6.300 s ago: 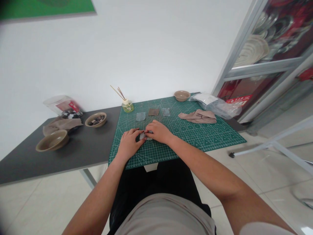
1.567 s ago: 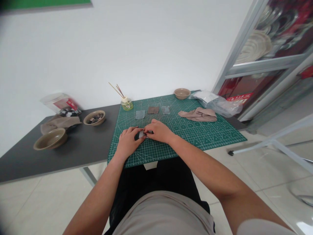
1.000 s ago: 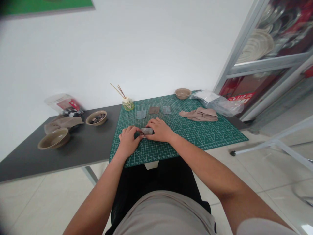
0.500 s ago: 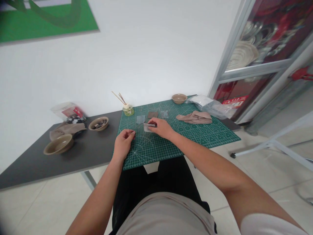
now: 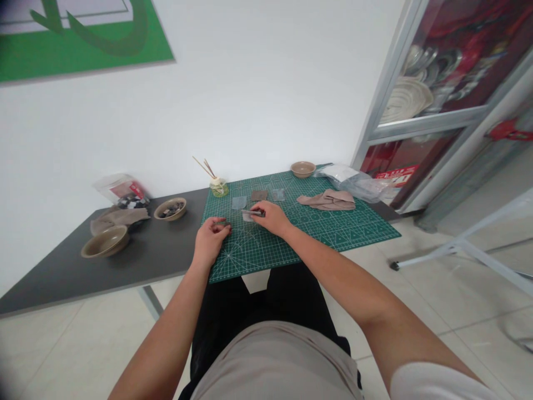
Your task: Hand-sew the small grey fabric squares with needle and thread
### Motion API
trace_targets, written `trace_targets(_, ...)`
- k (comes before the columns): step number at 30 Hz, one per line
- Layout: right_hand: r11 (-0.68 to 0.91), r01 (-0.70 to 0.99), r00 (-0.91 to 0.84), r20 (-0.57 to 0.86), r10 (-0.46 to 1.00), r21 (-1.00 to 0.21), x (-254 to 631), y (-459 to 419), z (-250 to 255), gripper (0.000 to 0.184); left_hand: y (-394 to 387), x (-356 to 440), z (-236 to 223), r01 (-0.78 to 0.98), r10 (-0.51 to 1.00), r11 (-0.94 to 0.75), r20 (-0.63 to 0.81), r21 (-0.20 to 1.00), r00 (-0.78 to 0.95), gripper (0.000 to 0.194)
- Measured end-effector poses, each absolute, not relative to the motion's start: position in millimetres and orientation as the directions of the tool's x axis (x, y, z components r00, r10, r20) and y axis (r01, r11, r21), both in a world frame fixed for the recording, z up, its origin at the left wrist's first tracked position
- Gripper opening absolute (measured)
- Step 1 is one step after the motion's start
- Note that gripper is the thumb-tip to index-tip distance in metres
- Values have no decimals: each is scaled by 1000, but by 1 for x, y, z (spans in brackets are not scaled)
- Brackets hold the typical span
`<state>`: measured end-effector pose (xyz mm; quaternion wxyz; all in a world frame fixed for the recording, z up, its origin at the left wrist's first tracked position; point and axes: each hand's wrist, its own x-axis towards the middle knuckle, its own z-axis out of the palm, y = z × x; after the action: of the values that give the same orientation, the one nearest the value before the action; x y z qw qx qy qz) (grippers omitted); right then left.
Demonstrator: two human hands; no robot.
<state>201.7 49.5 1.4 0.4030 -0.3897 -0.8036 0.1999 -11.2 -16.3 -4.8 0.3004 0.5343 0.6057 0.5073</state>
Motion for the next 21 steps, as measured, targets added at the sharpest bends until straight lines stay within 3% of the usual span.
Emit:
trace_targets(3, 630, 493, -423, 467, 777, -600, 202, 50, 2, 9, -16, -11, -6, 321, 956, -66, 152, 945, -250, 22)
trace_targets(7, 626, 523, -341, 531, 776, -578, 201, 51, -1, 9, -16, -10, -6, 293, 956, -55, 136, 954, -261, 20)
trace_targets(11, 656, 557, -412, 516, 751, -510, 200, 52, -5, 11, -19, -5, -1, 418, 953, -71, 185, 906, -239, 16)
trace_targets(14, 666, 584, -371, 577, 728, -464, 200, 51, -8, 12, -19, 0, 6, 509, 948, -98, 236, 855, -214, 12)
trace_targets(17, 645, 625, -387, 543, 745, -440, 200, 51, -8, 12, -10, 5, 11, 551, 940, -152, 292, 820, -175, 12)
trace_targets(21, 637, 638, -389, 533, 751, -433, 198, 49, -4, 14, 8, 9, 4, 457, 951, -127, 240, 880, -197, 12)
